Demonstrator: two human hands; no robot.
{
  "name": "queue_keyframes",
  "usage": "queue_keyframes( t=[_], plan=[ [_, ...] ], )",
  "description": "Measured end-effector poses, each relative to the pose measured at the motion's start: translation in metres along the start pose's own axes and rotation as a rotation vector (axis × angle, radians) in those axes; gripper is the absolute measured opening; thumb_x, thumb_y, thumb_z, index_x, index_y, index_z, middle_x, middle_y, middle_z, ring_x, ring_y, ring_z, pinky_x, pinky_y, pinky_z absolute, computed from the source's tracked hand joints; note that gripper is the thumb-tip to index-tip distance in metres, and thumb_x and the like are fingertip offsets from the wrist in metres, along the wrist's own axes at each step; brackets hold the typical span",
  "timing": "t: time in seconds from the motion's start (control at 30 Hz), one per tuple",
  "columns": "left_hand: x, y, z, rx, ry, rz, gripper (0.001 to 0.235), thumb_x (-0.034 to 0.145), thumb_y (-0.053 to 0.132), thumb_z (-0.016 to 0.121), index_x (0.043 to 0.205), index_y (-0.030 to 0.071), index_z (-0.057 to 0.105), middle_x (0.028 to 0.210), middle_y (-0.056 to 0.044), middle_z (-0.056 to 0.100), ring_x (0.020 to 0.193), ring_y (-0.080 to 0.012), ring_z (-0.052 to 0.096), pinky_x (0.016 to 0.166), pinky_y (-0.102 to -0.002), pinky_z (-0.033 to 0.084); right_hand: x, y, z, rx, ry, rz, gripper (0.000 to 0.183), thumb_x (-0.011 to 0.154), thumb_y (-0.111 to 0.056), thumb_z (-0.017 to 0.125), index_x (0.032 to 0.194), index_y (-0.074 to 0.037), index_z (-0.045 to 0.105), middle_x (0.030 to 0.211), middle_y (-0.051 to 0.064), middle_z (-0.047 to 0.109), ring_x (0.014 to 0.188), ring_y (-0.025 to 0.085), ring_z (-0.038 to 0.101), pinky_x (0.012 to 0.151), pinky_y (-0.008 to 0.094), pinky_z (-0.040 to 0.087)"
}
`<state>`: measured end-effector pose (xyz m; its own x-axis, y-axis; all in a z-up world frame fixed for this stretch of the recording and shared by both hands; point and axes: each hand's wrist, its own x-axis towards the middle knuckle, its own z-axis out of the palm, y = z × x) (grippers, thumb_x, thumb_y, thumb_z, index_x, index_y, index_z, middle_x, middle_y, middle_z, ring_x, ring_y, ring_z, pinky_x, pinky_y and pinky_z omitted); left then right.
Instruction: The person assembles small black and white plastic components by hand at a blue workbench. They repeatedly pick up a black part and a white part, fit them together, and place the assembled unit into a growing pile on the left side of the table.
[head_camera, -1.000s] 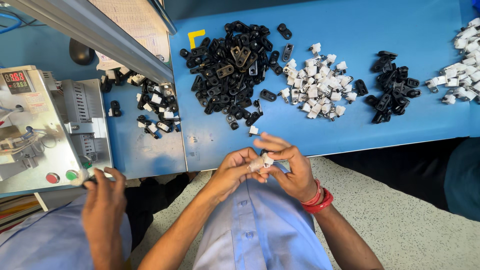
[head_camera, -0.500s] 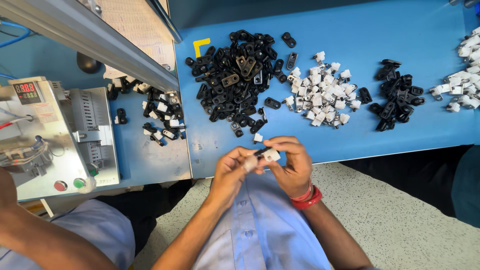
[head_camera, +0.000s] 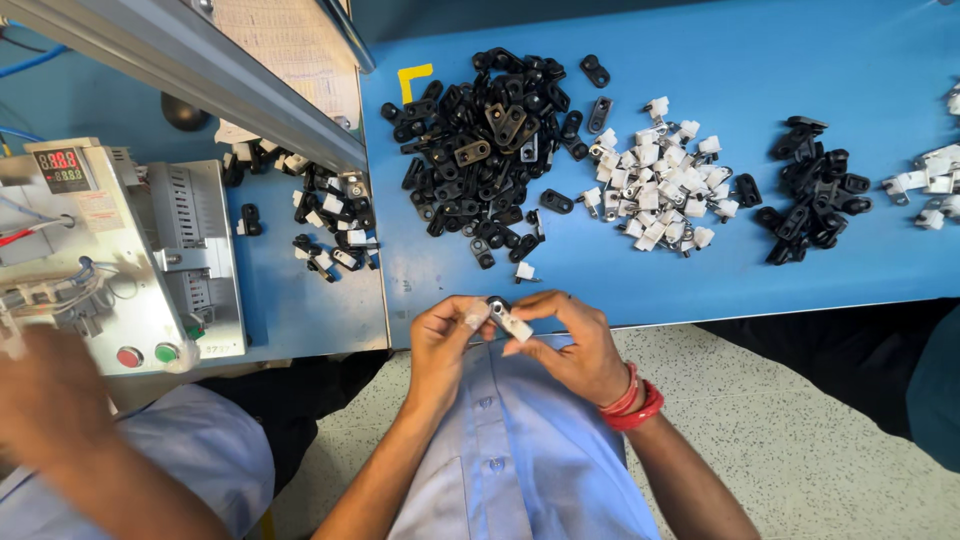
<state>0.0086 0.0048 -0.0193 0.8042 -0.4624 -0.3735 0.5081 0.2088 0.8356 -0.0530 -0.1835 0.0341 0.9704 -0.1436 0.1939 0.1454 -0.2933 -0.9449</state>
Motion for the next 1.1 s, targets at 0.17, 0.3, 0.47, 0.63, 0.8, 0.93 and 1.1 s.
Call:
queue_keyframes(
  t=[0.17, 0.3, 0.47, 0.63, 0.8, 0.93, 1.1],
  plan=[
    [-0.001, -0.002, -0.005, 0.063, -0.116, -0.05, 0.019, 0.099, 0.015, 0.069, 0.104, -0.003, 0.072, 0.091, -0.005, 0.072, 0.08, -0.0095, 0.063, 0.074, -0.024, 0.052, 0.001, -0.006, -0.012, -0.134, -0.133, -0.178, 0.033, 0.081, -0.02, 0.087, 0.105, -0.007, 0.07, 0.096, 0.008, 0.073, 0.084, 0.026, 0.069, 0.076, 0.036, 0.052],
    [-0.003, 0.001, 0.004, 0.193, -0.037, -0.017, 0.024, 0.099, 0.018, 0.067, 0.094, -0.004, 0.075, 0.082, -0.007, 0.074, 0.072, -0.0114, 0.065, 0.069, -0.025, 0.054, -0.003, -0.007, -0.015, -0.25, -0.119, -0.274, 0.036, 0.074, -0.027, 0.09, 0.096, -0.008, 0.07, 0.087, 0.007, 0.068, 0.078, 0.025, 0.065, 0.071, 0.038, 0.047],
    [-0.005, -0.006, 0.02, 0.049, -0.154, -0.081, 0.022, 0.102, 0.014, 0.06, 0.1, -0.004, 0.073, 0.088, -0.007, 0.075, 0.079, -0.0102, 0.068, 0.075, -0.024, 0.056, -0.019, -0.001, -0.024, -0.269, -0.055, -0.237, 0.042, 0.07, -0.034, 0.093, 0.088, -0.007, 0.066, 0.084, 0.007, 0.066, 0.075, 0.024, 0.063, 0.071, 0.038, 0.047],
    [-0.01, -0.001, 0.019, 0.13, -0.256, -0.014, 0.025, 0.091, -0.007, 0.057, 0.114, -0.006, 0.068, 0.106, -0.009, 0.076, 0.097, -0.0129, 0.073, 0.091, -0.028, 0.059, -0.025, 0.01, -0.027, -0.244, -0.069, -0.244, 0.046, 0.069, -0.038, 0.093, 0.086, -0.007, 0.064, 0.082, 0.007, 0.065, 0.077, 0.024, 0.063, 0.073, 0.038, 0.048],
    [-0.017, 0.015, 0.023, 0.217, -0.316, -0.009, 0.036, 0.097, -0.007, 0.057, 0.131, -0.001, 0.066, 0.102, -0.009, 0.076, 0.091, -0.0122, 0.071, 0.087, -0.027, 0.059, -0.022, 0.014, -0.036, -0.244, -0.016, -0.302, 0.048, 0.068, -0.039, 0.093, 0.09, -0.007, 0.064, 0.084, 0.006, 0.065, 0.082, 0.025, 0.065, 0.085, 0.041, 0.051],
    [-0.02, 0.004, 0.035, 0.081, -0.315, -0.032, 0.039, 0.095, -0.009, 0.066, 0.133, -0.001, 0.063, 0.103, -0.007, 0.069, 0.093, -0.0119, 0.067, 0.083, -0.026, 0.055, -0.024, 0.016, -0.033, -0.231, 0.034, -0.289, 0.052, 0.065, -0.04, 0.094, 0.092, -0.008, 0.063, 0.082, 0.004, 0.065, 0.08, 0.023, 0.066, 0.086, 0.041, 0.052],
    [-0.017, -0.003, 0.035, 0.084, -0.186, -0.008, 0.034, 0.099, -0.002, 0.064, 0.132, -0.004, 0.065, 0.108, -0.014, 0.076, 0.094, -0.0174, 0.072, 0.088, -0.032, 0.059, -0.021, 0.021, -0.032, -0.225, 0.066, -0.243, 0.054, 0.065, -0.037, 0.095, 0.098, -0.008, 0.063, 0.087, 0.006, 0.067, 0.081, 0.023, 0.067, 0.081, 0.037, 0.051]
  ],
)
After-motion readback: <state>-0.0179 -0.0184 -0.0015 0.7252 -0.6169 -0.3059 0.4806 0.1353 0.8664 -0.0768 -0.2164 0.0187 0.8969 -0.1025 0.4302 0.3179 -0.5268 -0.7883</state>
